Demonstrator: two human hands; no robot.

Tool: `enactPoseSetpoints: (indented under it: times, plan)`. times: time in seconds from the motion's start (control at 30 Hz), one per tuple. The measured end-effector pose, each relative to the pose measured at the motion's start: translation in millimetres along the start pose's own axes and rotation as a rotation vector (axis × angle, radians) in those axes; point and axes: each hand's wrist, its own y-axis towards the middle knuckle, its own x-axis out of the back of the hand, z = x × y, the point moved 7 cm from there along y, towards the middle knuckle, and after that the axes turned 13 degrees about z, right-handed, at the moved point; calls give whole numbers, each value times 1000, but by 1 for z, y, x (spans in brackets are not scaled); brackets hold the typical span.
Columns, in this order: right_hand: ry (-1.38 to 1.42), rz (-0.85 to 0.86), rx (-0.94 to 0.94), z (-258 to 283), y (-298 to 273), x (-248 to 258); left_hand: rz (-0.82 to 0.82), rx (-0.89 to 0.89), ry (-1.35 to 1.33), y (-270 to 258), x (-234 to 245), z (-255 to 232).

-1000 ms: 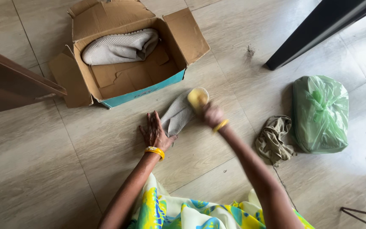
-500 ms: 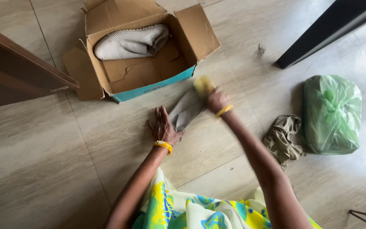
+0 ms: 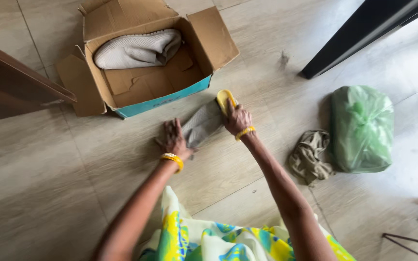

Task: The person scrubs a pair of white slip-on shoes with a yellow brush, then wipes the shoes and the shoebox with a cloth. The shoes are placed back into the box, which is closed and wiped clean.

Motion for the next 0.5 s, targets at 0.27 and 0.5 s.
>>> enactPoseSetpoints:
  times: [0.27,0.5]
  plan:
    - [158,-119,137,60,-40,24,211,-130,369,3,28,12]
    - [257,-33,12,39,-7,17,255,-10,728,22,42,-35]
